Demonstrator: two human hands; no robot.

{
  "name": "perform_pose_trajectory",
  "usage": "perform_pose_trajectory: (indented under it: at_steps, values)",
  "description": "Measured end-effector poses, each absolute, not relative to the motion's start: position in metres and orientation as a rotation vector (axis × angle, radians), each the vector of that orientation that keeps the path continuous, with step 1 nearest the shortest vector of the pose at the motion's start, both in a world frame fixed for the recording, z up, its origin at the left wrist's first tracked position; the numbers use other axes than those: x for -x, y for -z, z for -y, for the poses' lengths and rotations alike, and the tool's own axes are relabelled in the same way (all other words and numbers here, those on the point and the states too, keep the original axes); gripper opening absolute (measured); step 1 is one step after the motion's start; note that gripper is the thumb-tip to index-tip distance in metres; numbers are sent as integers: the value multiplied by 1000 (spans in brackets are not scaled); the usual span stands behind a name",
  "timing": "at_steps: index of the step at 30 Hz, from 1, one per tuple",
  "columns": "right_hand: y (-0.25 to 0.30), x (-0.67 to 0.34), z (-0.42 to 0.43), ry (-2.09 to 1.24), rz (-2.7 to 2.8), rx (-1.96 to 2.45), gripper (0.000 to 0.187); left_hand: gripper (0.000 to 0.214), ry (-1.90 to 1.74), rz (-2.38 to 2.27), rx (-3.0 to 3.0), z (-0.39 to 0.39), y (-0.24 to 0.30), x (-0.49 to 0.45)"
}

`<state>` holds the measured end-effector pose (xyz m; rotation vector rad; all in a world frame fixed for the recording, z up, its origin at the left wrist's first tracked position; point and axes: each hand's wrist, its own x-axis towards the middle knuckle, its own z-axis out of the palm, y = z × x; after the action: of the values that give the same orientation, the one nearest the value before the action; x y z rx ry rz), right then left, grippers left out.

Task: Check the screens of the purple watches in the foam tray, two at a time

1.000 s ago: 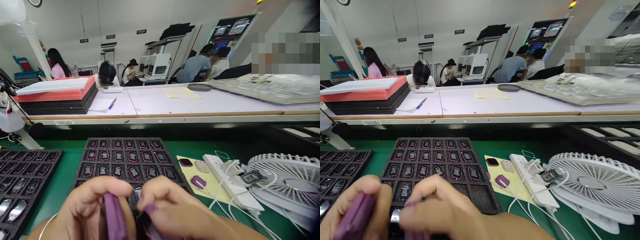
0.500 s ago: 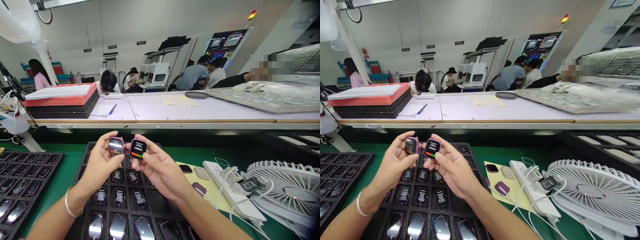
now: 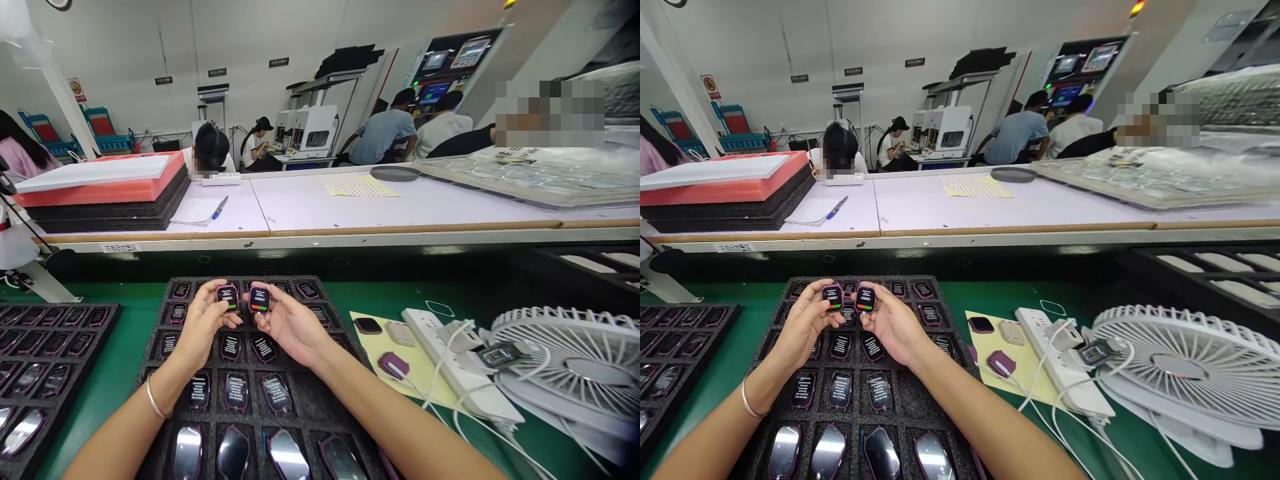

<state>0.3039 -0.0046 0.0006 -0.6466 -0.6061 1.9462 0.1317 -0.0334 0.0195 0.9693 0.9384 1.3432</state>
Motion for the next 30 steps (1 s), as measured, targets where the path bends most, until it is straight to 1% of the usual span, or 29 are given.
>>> perform_pose_trajectory:
  at_steps: [4, 9, 12, 17, 24, 28, 30]
  values:
    - [2, -303, 4, -1921, 630, 622, 19, 50, -1298, -924, -949, 31, -16, -131]
    - [4, -303, 8, -1891, 760, 593, 36, 63, -1285, -931, -965, 32, -15, -130]
    - [3, -303, 11, -1846, 830, 594, 41, 62, -1289, -941, -999, 33, -15, -128]
    - [2, -304, 13, -1774, 900, 592, 39, 59, -1293, -959, -1065, 34, -13, -129]
    - [4, -304, 14, -1750, 949, 607, 37, 65, -1305, -966, -1109, 33, -11, -130]
    - [4, -305, 15, -1728, 983, 615, 33, 66, -1309, -981, -1119, 33, -10, -129]
    - [4, -306, 15, -1702, 1021, 618, 35, 66, -1313, -987, -1123, 33, -11, -130]
